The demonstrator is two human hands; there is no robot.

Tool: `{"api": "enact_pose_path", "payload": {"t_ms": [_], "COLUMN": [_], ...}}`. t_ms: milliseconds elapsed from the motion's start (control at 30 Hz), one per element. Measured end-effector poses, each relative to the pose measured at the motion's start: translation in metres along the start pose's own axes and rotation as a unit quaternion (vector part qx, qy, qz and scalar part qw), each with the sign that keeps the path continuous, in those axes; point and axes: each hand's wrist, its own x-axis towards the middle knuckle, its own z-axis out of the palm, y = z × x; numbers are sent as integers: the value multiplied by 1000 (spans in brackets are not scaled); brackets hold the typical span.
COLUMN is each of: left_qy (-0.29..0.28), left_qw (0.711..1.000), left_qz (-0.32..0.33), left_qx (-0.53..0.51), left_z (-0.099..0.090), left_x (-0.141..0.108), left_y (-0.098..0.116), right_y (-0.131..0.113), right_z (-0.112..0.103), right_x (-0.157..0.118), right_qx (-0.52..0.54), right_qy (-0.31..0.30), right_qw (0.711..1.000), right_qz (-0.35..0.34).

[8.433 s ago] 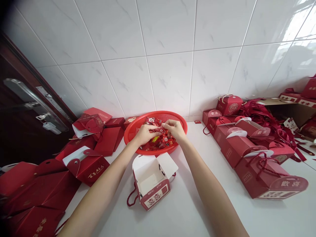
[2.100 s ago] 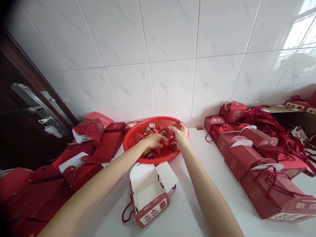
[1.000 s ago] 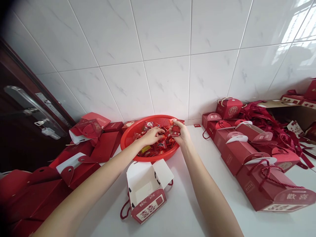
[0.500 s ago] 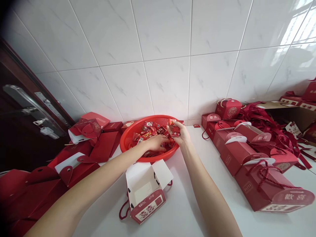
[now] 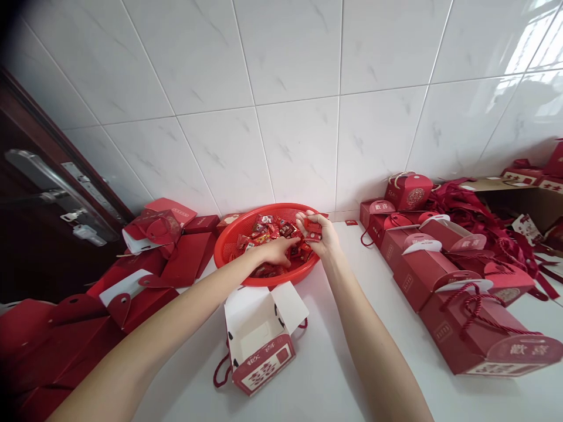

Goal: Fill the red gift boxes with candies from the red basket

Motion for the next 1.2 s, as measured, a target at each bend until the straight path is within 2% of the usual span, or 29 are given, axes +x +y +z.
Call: {"api": "enact_pose_path", "payload": {"t_ms": [167,400,633,733,867,1000,1100,1200], "left_qy": [-47,-35,-75,-69,-17,50,172,308], "left_qw": [999,999,997,998,1000,998,982,922], "left_qz": [-6,9,22,12,1,-6,1,35], "left_qx": [-14,1,7,-3,-11,-21,-76,-230], "left_z": [-4,-5,-6,-6,-7,-17,-29,-36], "left_x": [-1,-2,-3,-3,-6,-15,-30,-60], "left_y": [3,2,4,4,4,6,7,6], "right_y": [1,5,6,6,7,8,7,5], "right_z": [0,4,6,5,5,5,6,7], "right_x": [2,-1,-4,-4,-3,-3,-4,-6], "right_qx": [-3,-25,-49,-54,-54,-52,-56,-59], "right_qy": [-10,12,-12,-14,-18,-21,-19,-10], "right_qw": [1000,999,998,997,996,995,995,995], "right_qz": [-15,-25,-38,-52,-73,-77,-76,-81]}}
